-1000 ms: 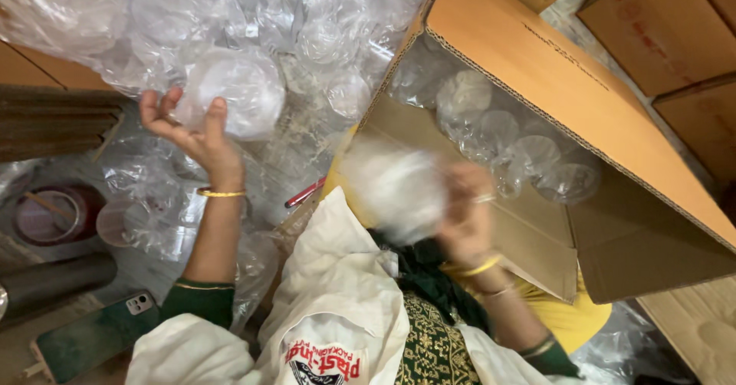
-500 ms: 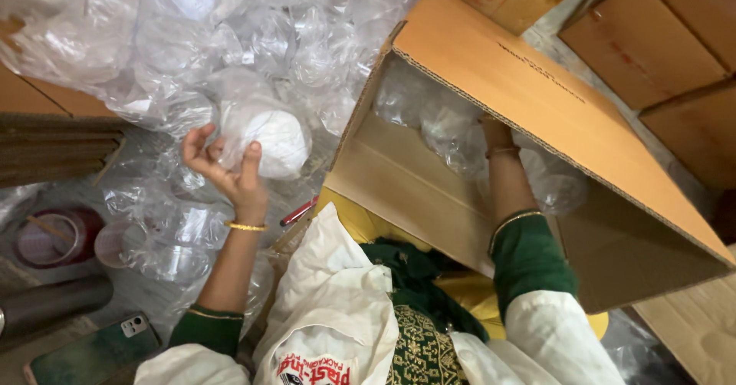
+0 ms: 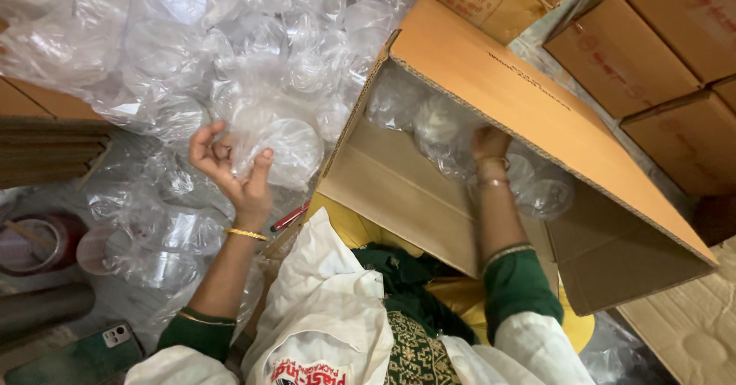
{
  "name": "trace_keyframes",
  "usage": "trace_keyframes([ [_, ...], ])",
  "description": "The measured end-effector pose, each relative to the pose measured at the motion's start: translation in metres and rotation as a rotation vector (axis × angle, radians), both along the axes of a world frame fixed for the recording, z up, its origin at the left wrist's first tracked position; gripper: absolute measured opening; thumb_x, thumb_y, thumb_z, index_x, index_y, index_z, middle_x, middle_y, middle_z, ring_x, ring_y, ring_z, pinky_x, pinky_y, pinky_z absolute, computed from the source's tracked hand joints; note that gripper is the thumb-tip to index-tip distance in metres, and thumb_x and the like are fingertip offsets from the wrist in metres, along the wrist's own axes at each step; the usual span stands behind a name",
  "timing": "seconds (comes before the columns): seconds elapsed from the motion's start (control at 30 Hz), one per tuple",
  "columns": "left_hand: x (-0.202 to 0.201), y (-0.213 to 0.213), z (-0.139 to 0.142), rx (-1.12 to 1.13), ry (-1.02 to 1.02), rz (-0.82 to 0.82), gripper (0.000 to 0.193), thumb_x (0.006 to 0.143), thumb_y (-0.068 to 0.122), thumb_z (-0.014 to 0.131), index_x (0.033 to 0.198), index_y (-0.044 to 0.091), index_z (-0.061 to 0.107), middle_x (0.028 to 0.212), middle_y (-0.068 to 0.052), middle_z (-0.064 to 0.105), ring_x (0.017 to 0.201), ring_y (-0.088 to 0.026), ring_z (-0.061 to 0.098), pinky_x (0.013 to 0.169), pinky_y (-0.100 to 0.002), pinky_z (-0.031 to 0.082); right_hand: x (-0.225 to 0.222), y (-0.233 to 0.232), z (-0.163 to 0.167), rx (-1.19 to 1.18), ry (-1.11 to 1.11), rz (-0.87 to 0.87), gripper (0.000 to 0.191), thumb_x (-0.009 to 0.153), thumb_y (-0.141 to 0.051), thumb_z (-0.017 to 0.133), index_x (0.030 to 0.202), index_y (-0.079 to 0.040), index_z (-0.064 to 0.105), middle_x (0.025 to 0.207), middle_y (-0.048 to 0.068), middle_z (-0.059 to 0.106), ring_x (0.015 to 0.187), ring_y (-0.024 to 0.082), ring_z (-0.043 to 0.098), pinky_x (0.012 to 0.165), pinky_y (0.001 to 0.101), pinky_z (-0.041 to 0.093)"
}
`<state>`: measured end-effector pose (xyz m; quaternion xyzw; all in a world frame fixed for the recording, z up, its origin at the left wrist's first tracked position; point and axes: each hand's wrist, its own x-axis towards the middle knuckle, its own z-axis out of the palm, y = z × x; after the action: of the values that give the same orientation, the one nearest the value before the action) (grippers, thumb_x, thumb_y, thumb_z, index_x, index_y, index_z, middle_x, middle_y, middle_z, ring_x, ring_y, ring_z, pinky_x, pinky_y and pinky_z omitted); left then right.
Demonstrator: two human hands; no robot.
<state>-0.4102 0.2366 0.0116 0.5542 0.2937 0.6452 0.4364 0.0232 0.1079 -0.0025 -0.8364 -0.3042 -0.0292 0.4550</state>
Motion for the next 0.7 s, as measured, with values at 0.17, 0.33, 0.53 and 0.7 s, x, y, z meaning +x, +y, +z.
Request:
trace_keyframes([
  [0.17, 0.005, -0.008, 0.000, 0.020, 0.030, 0.013, 0.078, 0.093, 0.011, 0.081, 0.152, 0.008, 0.029, 0.143, -0.011, 0.041, 0.115, -0.018, 0.047, 0.107, -0.034, 0.043, 0.008, 0.026, 0.011, -0.182, -0.078, 0.158, 0.093, 0.070, -0.028, 0.082, 0.147, -0.001, 0.038, 0.148, 0.019, 0.045, 0.137, 0.036, 0.043, 0.112, 0.0538, 0.032],
  [0.33, 0.004, -0.007, 0.000, 0.073, 0.015, -0.022, 0.081, 0.092, 0.011, 0.081, 0.153, 0.009, 0.027, 0.144, -0.010, 0.040, 0.118, -0.019, 0.049, 0.108, -0.035, 0.044, 0.017, 0.016, 0.028, -0.212, -0.137, 0.265, 0.096, 0.067, -0.033, 0.085, 0.145, 0.001, 0.040, 0.145, 0.021, 0.047, 0.134, 0.038, 0.044, 0.110, 0.0558, 0.031],
  [0.53, 0.012, -0.008, -0.002, 0.004, -0.003, -0.044, 0.081, 0.093, 0.013, 0.081, 0.154, 0.008, 0.027, 0.148, -0.011, 0.040, 0.118, -0.018, 0.047, 0.107, -0.034, 0.043, -0.047, 0.005, 0.023, -0.288, -0.383, 0.699, 0.101, 0.063, -0.038, 0.088, 0.143, 0.003, 0.041, 0.142, 0.025, 0.049, 0.131, 0.041, 0.046, 0.108, 0.0583, 0.029],
  [0.7, 0.014, -0.008, 0.001, 0.050, 0.026, -0.027, 0.079, 0.095, 0.013, 0.080, 0.154, 0.008, 0.028, 0.145, -0.010, 0.040, 0.118, -0.017, 0.047, 0.109, -0.034, 0.042, -0.096, 0.004, -0.011, -0.127, 0.000, 0.702, 0.087, 0.076, -0.034, 0.089, 0.138, -0.003, 0.038, 0.137, 0.018, 0.044, 0.130, 0.032, 0.046, 0.113, 0.0455, 0.040],
])
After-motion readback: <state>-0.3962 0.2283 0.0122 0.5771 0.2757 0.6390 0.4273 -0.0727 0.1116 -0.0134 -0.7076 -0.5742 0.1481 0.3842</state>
